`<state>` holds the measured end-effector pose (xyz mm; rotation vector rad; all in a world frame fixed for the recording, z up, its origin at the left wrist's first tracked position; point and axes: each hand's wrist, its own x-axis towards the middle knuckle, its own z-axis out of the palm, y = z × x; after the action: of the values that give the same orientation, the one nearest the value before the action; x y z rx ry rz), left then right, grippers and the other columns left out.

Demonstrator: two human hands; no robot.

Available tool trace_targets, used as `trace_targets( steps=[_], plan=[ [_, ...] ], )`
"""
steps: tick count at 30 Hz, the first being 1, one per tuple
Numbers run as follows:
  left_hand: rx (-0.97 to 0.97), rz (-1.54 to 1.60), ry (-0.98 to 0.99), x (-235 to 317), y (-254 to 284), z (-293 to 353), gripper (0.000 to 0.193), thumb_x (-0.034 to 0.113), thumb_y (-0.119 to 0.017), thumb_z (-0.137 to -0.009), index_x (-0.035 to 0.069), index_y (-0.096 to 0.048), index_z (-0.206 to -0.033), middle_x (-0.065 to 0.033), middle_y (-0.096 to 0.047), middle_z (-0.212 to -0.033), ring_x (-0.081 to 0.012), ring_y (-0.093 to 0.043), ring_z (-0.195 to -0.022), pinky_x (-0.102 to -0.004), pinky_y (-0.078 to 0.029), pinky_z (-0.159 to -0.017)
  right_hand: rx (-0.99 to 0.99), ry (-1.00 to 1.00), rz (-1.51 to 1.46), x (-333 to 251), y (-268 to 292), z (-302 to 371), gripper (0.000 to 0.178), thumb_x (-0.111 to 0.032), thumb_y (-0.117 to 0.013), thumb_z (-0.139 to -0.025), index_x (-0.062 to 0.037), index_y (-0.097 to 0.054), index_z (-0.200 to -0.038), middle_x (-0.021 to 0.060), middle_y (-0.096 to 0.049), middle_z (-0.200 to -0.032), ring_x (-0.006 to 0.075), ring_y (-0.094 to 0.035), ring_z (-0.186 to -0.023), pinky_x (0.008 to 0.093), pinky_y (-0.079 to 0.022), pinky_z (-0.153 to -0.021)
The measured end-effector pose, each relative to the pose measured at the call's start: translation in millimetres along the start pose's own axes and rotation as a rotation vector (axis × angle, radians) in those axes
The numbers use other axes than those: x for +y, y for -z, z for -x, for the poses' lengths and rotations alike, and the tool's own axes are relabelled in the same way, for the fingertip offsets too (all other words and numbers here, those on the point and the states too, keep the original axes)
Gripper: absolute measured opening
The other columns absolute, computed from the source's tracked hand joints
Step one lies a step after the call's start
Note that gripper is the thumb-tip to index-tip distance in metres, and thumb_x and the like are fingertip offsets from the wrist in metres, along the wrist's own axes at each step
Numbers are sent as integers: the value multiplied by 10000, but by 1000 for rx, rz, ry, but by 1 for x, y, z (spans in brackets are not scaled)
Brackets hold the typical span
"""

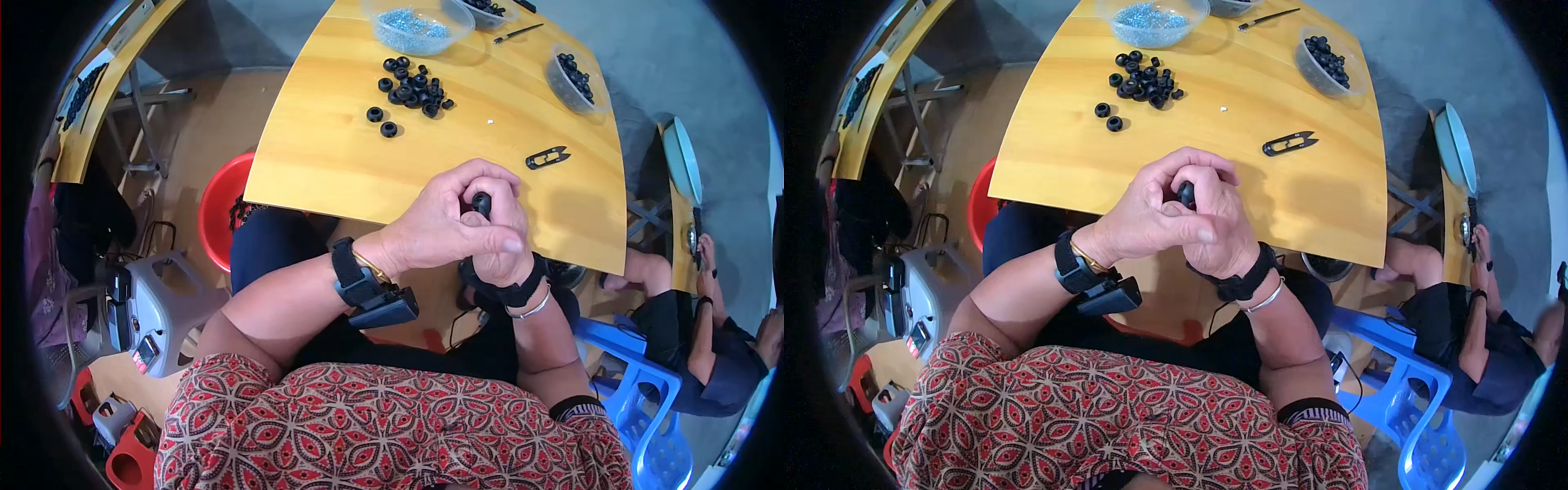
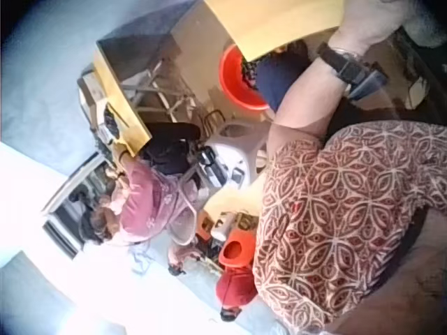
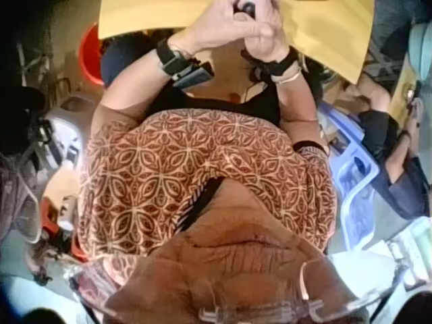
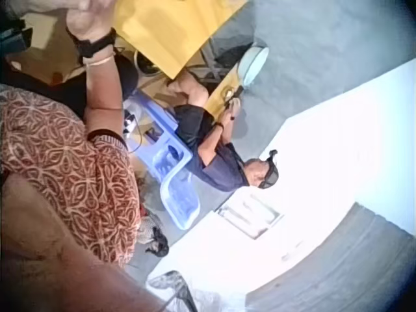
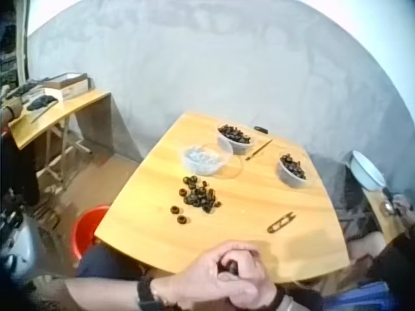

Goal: The recorder is assembling small black rubber or plastic components with tiny metal parts.

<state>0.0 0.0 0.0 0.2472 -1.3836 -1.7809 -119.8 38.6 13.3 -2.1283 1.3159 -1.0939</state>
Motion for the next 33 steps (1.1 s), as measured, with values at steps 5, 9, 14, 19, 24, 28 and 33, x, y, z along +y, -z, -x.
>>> trace_targets(
  steps=[5,9,14,19,24,28,33],
  plan=[
    [97,-78,-57,-3,-7,5,342,167,-658,-694,11,-503,-956,-74,-542,-905,-122,-495,-857,-255,-397,-786,47,11,-111,1,-8,1,211,-216,-533,-786,-42,-432,-851,119,-479,-676,283,-498,-583,348,-395,-521],
    [234,-143,-175,-10,-13,4,223,147,-654,-696,15,-500,-789,-12,-499,-668,-65,-458,-639,-212,-409,-594,61,52,-70,2,-10,3,202,-202,-530,-785,-37,-430,-845,118,-476,-674,287,-493,-580,343,-395,-522],
    [236,-220,-185,-6,-9,5,192,145,-640,-702,18,-499,-734,-14,-489,-615,-59,-446,-599,-209,-404,-558,33,-10,-43,-10,-8,3,194,-187,-525,-783,-32,-424,-841,120,-475,-677,296,-490,-593,341,-395,-523],
    [59,-176,-118,2,-6,4,342,172,-639,-703,12,-493,-968,-68,-516,-848,-106,-483,-790,-242,-408,-714,23,66,-12,-9,1,2,184,-161,-529,-770,-29,-425,-844,126,-485,-701,305,-503,-607,344,-403,-531],
    [-50,-148,-123,1,2,0,820,274,-729,-620,62,-276,-1270,-120,-428,-1119,-181,-411,-1047,-290,-338,-888,118,125,32,-7,8,0,202,-152,-544,-741,-22,-432,-848,128,-492,-726,299,-505,-595,353,-402,-529],
    [-76,88,-44,-2,-2,1,1027,344,-774,-550,80,-150,-1322,-125,-384,-1172,-203,-381,-1093,-305,-312,-917,152,179,127,-8,12,3,213,-163,-557,-732,-26,-442,-848,123,-495,-723,283,-504,-575,352,-398,-519],
    [-33,97,-77,-6,-16,1,685,258,-716,-629,34,-368,-1175,-105,-466,-1042,-167,-451,-966,-295,-358,-852,166,220,159,-8,5,2,184,-168,-560,-738,-40,-450,-813,112,-495,-691,277,-504,-562,350,-393,-512]
  ],
)
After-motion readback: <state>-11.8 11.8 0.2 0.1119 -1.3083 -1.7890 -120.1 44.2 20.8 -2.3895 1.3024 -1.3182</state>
